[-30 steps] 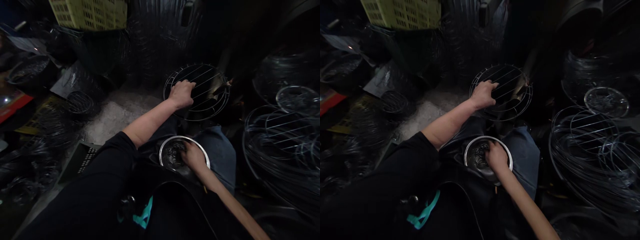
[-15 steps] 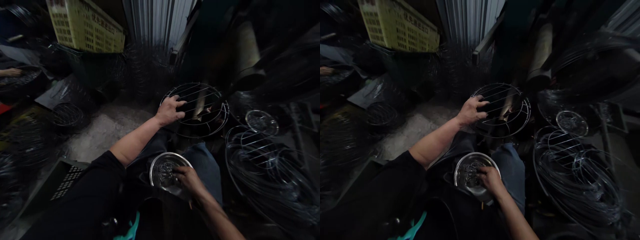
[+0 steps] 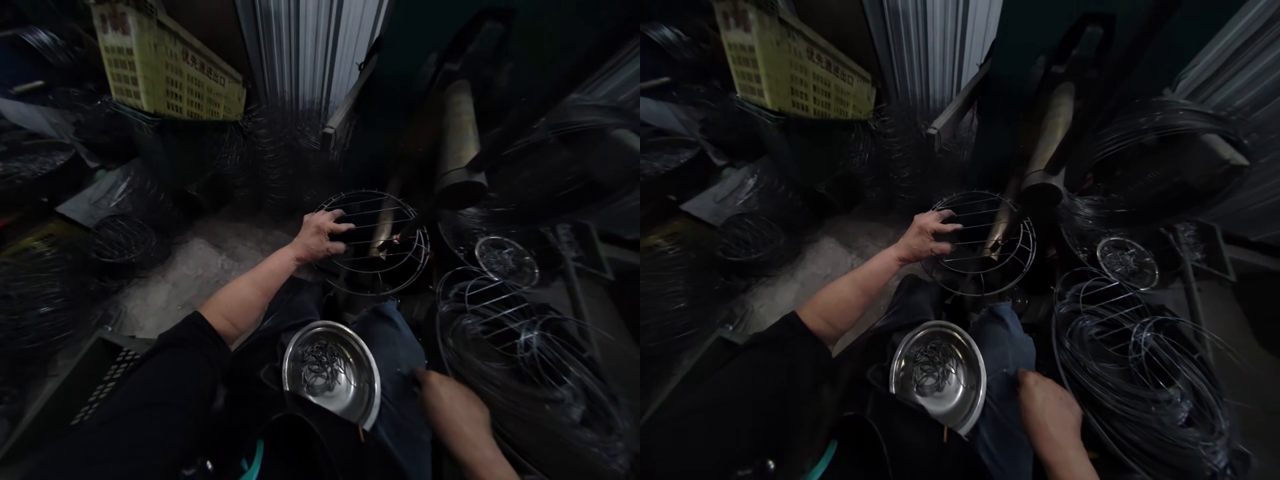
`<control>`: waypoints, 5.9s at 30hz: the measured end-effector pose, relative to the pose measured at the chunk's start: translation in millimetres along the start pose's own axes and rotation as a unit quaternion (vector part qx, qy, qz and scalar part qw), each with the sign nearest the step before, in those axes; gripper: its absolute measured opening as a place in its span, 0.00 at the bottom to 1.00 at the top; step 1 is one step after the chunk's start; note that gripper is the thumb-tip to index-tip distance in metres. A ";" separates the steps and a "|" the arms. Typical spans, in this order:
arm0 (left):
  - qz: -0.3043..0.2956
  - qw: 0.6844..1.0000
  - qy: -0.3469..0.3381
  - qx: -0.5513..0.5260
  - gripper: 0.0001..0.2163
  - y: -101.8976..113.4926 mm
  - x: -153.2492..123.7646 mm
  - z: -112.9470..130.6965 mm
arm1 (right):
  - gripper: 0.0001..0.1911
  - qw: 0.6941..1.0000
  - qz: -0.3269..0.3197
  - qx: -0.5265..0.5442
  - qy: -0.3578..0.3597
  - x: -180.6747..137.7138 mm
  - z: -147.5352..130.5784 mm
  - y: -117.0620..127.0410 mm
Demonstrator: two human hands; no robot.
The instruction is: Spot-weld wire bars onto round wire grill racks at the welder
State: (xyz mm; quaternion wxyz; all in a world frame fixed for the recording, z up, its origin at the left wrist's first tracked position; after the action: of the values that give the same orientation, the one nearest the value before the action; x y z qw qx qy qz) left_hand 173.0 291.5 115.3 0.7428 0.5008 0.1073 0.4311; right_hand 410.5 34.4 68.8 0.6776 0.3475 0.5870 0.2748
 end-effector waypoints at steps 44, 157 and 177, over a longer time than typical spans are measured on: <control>-0.040 0.991 -0.105 -0.071 0.21 14.9 49.0 -28.6 | 0.20 0.588 0.351 0.725 0.076 96.0 -39.5 90.2; 0.015 0.996 -0.093 -0.009 0.23 20.4 59.5 -7.3 | 0.16 0.526 0.333 0.781 0.051 80.5 -69.9 119.4; -0.005 0.995 -0.094 -0.040 0.21 13.5 67.5 -15.2 | 0.14 0.500 0.426 0.752 0.055 88.2 -70.6 99.8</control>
State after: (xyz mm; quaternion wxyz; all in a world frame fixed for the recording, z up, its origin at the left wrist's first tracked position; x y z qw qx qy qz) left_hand 197.6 353.6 137.8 0.7710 0.5084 0.0225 0.3828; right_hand 358.4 174.4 89.8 -0.0722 0.9182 0.3893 0.0035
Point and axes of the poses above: each hand's wrist, its own x-axis towards the middle knuckle, its own y-axis out of the back of the hand, z = x × y, the point moved 2 cm from there along x, towards the middle knuckle
